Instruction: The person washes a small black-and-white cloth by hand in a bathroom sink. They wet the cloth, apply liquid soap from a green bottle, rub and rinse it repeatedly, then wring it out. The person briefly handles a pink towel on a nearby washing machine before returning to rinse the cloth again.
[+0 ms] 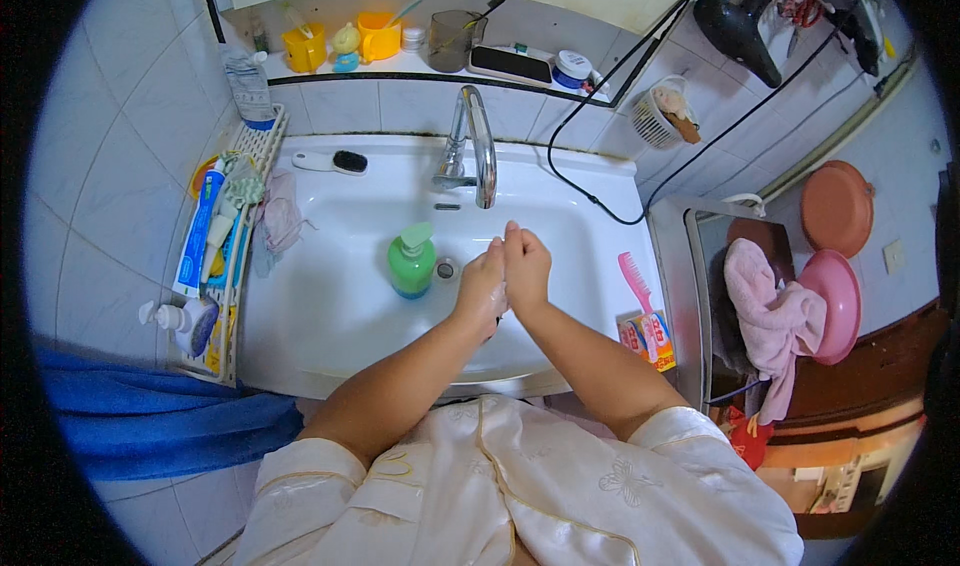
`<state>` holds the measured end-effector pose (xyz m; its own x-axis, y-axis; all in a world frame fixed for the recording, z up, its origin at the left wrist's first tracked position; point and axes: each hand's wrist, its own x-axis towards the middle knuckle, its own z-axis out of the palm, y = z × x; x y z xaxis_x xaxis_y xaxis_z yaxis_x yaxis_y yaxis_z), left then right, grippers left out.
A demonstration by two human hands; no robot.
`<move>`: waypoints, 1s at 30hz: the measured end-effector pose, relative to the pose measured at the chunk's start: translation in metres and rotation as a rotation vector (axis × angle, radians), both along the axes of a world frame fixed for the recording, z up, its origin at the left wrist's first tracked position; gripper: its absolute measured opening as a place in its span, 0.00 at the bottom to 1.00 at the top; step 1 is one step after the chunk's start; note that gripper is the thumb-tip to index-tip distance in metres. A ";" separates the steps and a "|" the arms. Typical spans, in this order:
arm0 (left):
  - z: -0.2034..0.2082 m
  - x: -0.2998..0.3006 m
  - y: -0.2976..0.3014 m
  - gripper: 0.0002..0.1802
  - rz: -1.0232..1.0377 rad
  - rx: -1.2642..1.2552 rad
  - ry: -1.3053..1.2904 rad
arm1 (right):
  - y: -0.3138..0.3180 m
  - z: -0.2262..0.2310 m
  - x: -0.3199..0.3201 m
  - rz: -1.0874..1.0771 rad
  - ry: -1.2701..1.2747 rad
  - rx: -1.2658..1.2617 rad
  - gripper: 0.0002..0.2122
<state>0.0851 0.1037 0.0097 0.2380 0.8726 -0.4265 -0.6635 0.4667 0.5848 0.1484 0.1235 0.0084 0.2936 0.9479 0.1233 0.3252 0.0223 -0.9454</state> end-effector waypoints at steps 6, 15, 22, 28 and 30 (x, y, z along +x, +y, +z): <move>0.002 0.003 0.001 0.18 0.187 0.029 0.072 | 0.002 0.016 -0.008 -0.013 0.010 -0.029 0.18; 0.019 -0.004 0.007 0.21 0.004 0.067 0.259 | 0.009 0.024 -0.001 0.013 0.192 -0.021 0.19; -0.026 -0.005 0.018 0.19 -0.070 0.040 -0.042 | 0.004 -0.006 -0.002 -0.006 0.018 -0.023 0.20; -0.003 -0.019 0.005 0.22 -0.269 0.065 0.256 | 0.003 0.000 0.030 0.074 0.487 -0.194 0.17; -0.017 -0.034 0.009 0.25 -0.363 0.155 0.351 | -0.006 0.026 0.027 0.103 0.751 -0.255 0.17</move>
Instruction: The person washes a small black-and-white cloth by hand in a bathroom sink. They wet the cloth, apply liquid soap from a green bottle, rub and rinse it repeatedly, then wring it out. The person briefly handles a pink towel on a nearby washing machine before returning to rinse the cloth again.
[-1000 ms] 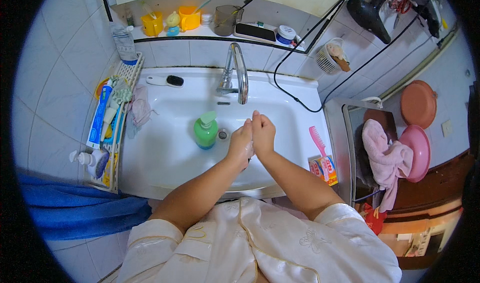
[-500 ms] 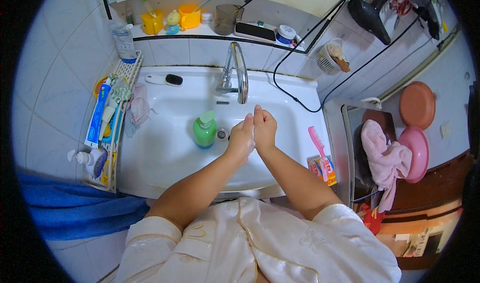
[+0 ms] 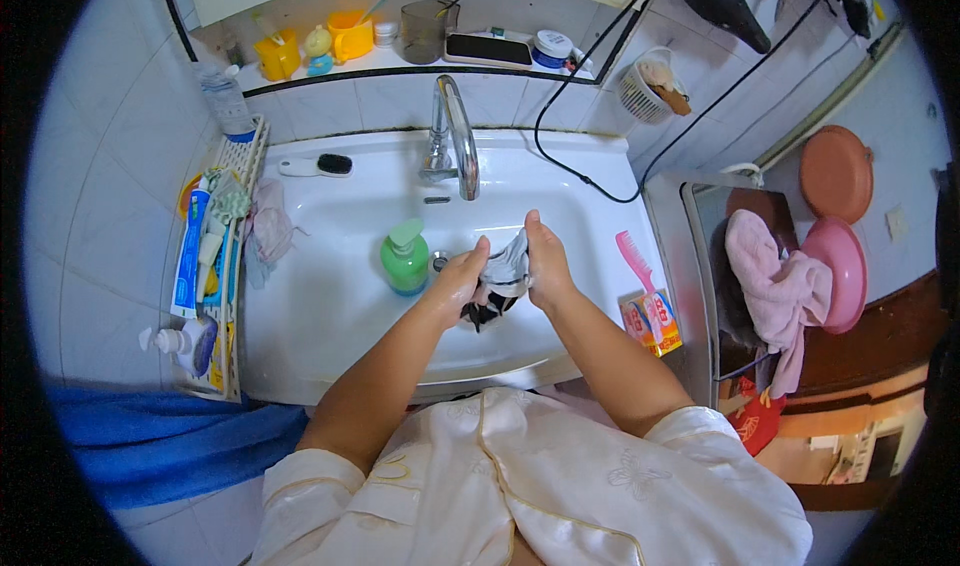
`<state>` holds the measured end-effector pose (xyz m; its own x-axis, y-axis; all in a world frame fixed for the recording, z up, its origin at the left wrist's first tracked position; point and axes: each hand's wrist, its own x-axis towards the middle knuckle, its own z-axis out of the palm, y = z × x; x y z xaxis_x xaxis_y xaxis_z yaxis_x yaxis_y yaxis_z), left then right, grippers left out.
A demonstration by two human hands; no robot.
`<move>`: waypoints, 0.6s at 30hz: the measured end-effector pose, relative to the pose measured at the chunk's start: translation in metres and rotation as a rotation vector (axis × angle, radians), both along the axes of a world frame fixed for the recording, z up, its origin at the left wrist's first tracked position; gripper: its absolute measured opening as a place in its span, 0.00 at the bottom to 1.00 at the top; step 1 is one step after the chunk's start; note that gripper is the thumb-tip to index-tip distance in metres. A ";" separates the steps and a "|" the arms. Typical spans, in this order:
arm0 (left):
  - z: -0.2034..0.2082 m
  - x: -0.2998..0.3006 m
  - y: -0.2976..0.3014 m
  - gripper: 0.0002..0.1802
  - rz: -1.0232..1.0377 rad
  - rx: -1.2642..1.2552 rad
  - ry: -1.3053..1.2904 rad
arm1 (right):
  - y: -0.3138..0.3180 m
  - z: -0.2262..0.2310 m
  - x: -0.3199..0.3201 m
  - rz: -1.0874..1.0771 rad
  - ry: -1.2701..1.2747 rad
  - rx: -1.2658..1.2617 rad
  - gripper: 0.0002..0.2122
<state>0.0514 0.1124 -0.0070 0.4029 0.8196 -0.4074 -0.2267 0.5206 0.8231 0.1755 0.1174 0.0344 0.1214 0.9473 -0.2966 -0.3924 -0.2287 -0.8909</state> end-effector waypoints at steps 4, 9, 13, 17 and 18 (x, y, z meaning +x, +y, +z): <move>0.003 -0.001 0.001 0.33 -0.116 -0.004 0.067 | 0.002 -0.007 0.017 0.185 -0.061 -0.010 0.17; 0.024 -0.001 0.003 0.22 -0.160 0.252 0.105 | 0.002 -0.017 0.030 0.308 -0.237 0.065 0.20; 0.051 0.004 -0.002 0.13 -0.073 0.246 -0.092 | -0.013 -0.003 0.026 0.388 -0.087 0.020 0.30; 0.051 0.009 -0.003 0.11 0.001 0.280 -0.206 | -0.016 -0.016 0.022 0.458 0.089 -0.130 0.39; 0.048 0.009 -0.002 0.11 0.020 0.263 -0.227 | -0.017 -0.017 0.021 0.454 0.099 -0.051 0.39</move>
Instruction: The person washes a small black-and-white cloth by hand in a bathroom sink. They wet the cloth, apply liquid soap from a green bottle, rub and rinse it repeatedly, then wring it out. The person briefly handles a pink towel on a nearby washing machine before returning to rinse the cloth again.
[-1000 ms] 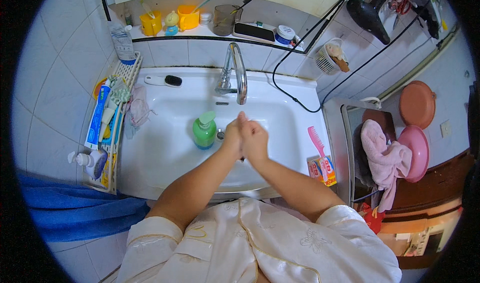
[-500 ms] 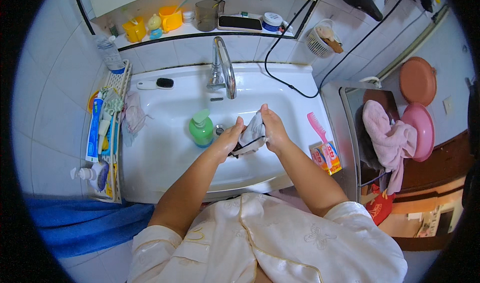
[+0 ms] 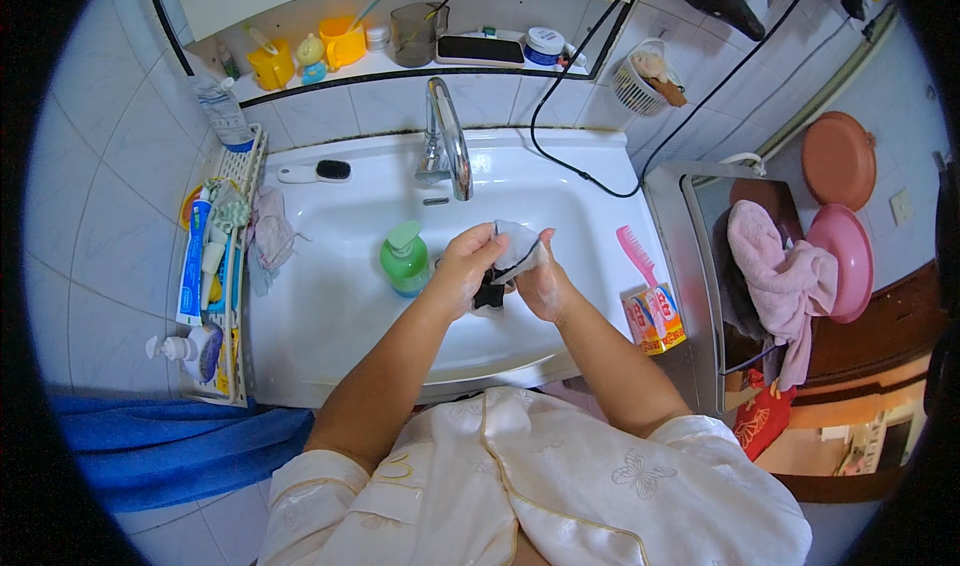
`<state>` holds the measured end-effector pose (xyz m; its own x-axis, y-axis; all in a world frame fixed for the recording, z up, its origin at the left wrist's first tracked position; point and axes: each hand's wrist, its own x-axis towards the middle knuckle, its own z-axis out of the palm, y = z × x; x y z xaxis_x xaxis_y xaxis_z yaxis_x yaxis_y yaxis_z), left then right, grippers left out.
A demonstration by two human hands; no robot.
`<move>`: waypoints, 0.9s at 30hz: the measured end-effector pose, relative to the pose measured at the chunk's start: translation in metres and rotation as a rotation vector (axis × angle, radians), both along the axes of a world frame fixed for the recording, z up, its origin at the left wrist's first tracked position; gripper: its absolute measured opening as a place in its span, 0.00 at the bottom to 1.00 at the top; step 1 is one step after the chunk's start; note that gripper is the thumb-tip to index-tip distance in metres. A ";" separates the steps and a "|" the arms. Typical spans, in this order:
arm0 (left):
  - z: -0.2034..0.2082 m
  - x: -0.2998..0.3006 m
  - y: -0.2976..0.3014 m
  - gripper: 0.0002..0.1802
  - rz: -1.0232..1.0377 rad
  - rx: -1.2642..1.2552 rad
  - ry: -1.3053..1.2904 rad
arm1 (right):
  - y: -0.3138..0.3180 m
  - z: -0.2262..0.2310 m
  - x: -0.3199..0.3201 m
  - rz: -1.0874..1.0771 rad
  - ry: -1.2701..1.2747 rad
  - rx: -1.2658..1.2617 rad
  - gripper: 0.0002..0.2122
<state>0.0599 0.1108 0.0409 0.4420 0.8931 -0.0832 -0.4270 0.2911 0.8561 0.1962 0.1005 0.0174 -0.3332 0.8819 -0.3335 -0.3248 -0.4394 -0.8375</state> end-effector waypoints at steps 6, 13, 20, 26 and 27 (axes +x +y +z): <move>-0.012 -0.006 0.003 0.09 0.102 0.012 0.087 | -0.004 -0.016 -0.004 -0.100 -0.244 0.403 0.23; -0.033 0.001 0.001 0.11 0.558 0.119 0.363 | 0.003 -0.021 -0.009 -0.367 -0.225 0.384 0.12; -0.059 -0.002 0.011 0.20 0.714 0.257 0.560 | -0.004 0.003 -0.029 -0.427 -0.425 0.457 0.08; -0.041 0.034 -0.003 0.16 0.509 -0.329 0.075 | 0.010 -0.005 -0.038 -0.444 -0.879 0.581 0.15; -0.035 0.034 -0.007 0.16 0.501 -0.261 0.103 | 0.021 -0.005 -0.034 -0.482 -0.715 0.425 0.14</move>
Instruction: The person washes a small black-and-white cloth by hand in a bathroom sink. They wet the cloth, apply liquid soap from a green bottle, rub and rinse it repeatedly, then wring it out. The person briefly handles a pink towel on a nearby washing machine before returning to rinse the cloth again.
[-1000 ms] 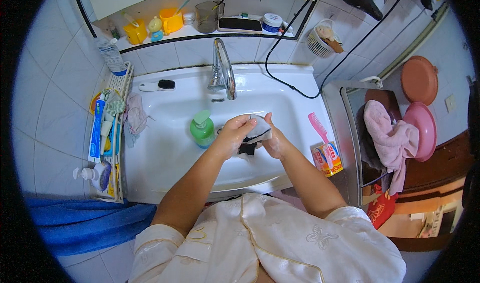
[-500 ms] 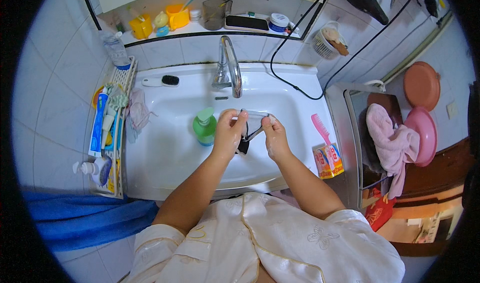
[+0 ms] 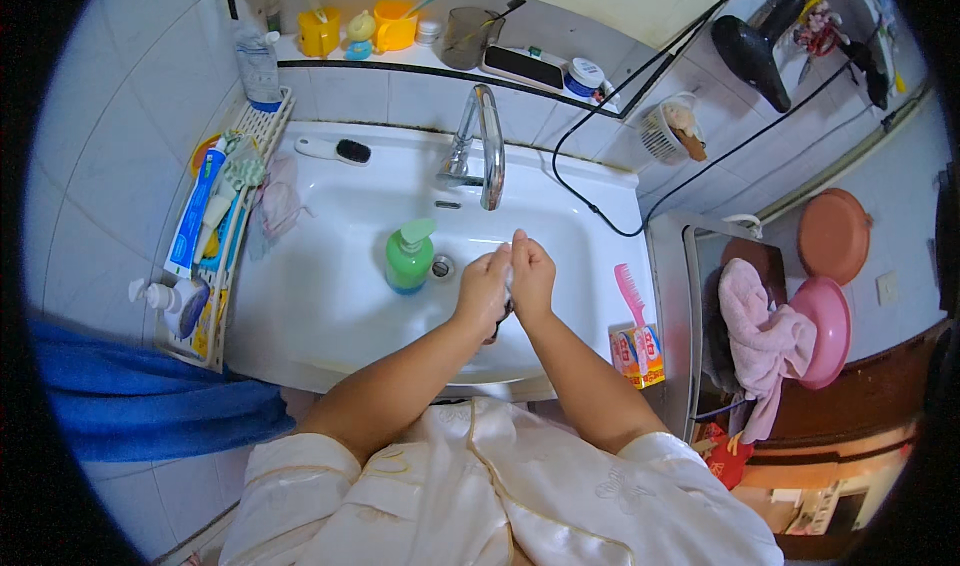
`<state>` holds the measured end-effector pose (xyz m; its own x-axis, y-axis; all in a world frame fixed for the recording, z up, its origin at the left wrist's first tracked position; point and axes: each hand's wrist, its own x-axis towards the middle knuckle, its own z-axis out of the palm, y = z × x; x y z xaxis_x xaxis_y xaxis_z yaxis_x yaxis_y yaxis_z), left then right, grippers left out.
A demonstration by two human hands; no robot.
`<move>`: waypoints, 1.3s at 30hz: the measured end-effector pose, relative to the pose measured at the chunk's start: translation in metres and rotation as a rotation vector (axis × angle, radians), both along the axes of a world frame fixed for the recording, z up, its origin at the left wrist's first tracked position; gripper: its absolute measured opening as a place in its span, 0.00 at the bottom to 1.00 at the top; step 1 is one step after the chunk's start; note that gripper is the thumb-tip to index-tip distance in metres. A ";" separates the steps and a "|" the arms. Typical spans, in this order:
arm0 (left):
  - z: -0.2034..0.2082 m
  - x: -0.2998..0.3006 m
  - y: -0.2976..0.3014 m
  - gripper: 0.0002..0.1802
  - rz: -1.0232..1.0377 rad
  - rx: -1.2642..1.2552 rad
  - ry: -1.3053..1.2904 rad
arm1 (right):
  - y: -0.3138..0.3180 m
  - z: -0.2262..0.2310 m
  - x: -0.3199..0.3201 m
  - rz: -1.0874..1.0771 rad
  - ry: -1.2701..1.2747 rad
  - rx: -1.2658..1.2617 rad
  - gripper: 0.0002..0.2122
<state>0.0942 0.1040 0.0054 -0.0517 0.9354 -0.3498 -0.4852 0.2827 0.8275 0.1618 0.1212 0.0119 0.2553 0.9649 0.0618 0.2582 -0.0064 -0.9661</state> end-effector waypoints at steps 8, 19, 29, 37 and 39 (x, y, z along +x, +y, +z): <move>0.007 -0.016 0.002 0.14 -0.033 -0.072 0.001 | 0.005 -0.020 -0.012 -0.013 0.006 -0.063 0.16; -0.020 -0.038 0.021 0.15 -0.128 -0.055 -0.151 | -0.029 -0.009 -0.036 0.137 -0.155 0.222 0.18; -0.027 -0.032 0.018 0.18 -0.141 0.049 -0.284 | -0.012 -0.003 -0.036 0.092 -0.179 0.210 0.18; -0.002 -0.036 0.016 0.19 -0.096 -0.038 -0.233 | -0.013 -0.003 -0.032 0.125 -0.337 0.213 0.15; 0.021 -0.023 0.011 0.19 -0.020 -0.108 -0.050 | 0.005 -0.017 -0.014 0.001 -0.352 0.128 0.14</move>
<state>0.0716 0.1148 0.0269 -0.0132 0.8929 -0.4501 -0.5186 0.3787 0.7665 0.1474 0.1258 -0.0052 0.1962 0.9439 0.2658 0.5749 0.1089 -0.8110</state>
